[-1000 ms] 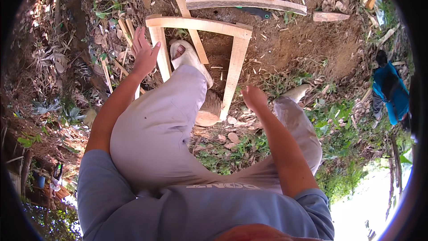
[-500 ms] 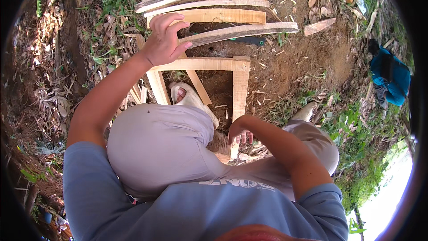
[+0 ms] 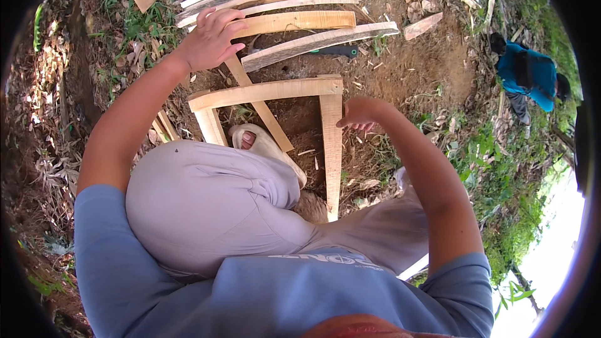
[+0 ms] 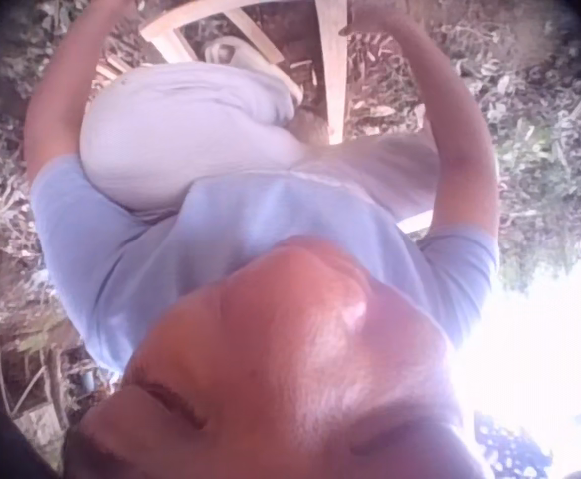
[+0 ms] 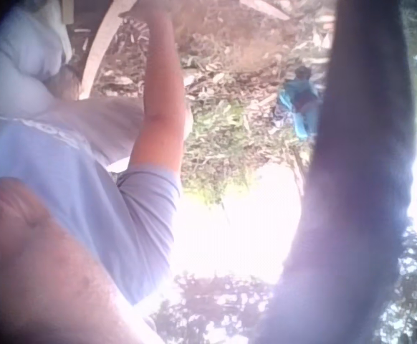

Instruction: The person assembles a rectangular wooden frame on the ground using a hammer and nails. They position the wooden planks, insert nails, and hammer them in to secure the joints, occasionally adjusting the frame's position.

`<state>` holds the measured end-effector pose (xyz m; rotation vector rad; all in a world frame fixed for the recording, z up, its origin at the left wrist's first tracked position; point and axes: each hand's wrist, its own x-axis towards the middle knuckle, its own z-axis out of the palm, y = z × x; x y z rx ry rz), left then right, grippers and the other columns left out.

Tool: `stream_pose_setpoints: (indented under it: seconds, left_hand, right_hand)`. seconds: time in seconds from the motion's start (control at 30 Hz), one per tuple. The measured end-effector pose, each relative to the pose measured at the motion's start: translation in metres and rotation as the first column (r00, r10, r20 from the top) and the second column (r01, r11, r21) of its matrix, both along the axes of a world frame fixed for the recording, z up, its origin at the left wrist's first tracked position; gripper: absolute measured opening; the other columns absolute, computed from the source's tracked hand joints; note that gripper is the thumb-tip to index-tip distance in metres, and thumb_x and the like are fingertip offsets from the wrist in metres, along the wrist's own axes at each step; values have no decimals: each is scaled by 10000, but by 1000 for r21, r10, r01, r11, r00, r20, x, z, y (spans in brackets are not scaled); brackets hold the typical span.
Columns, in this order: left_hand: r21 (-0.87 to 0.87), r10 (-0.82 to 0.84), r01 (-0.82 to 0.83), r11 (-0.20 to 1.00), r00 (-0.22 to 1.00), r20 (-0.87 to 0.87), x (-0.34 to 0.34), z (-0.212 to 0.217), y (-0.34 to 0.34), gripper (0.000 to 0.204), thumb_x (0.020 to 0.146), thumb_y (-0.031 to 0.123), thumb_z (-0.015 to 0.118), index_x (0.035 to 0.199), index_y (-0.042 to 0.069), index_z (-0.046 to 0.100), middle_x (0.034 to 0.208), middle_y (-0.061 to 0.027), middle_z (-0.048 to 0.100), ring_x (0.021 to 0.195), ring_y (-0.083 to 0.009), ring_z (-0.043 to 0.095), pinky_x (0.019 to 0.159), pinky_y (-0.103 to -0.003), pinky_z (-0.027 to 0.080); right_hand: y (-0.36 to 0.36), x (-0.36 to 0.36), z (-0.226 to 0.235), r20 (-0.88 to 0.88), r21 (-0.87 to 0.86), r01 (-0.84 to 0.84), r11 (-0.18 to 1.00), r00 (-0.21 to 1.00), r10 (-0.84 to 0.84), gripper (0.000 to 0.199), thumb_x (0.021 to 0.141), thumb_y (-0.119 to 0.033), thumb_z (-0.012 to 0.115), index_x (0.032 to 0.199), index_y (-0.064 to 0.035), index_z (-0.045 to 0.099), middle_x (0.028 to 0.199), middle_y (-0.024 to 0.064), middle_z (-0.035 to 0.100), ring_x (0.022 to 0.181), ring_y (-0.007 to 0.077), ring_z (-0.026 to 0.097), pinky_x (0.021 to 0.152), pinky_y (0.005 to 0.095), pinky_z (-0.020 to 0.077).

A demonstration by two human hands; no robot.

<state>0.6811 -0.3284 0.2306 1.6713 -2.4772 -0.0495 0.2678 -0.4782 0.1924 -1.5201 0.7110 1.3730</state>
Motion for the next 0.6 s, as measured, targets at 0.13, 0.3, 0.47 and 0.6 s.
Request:
stream_pose_setpoints:
  seconds: [0.13,0.3,0.47,0.6]
  left_hand:
    - [-43,79,-77,996,996,38,20,18,22,524,998,310,741,1425,121,504,1483,-113,451,1432,-330,387,1226,-534,283]
    - [-91,199,-190,978,974,107,20,42,67,504,1004,301,728,1416,97,520,1494,-123,445,1434,-352,393,1219,-524,298]
    - [135,290,-294,946,956,48,-22,44,159,547,982,300,742,1418,56,519,1529,-132,438,1447,-365,410,1197,-523,342]
    - [87,605,-605,791,755,-251,-37,-58,239,734,839,359,837,1417,35,522,1474,-191,495,1367,-432,504,1107,-523,438]
  right_hand:
    - [5,-5,-19,12,-46,97,994,995,-97,592,981,-551,742,1058,36,757,1011,170,795,871,267,785,744,399,683]
    - [25,-13,-20,-31,-71,240,968,970,-243,662,1009,-612,677,1061,43,760,1033,197,804,915,296,803,768,432,686]
    - [53,-16,1,-99,-175,368,913,916,-388,694,1051,-591,629,1144,90,722,1123,218,793,991,288,801,794,413,689]
    - [75,-33,0,18,-246,250,936,967,-254,699,1041,-636,612,1264,19,711,1085,193,790,904,278,782,770,429,686]
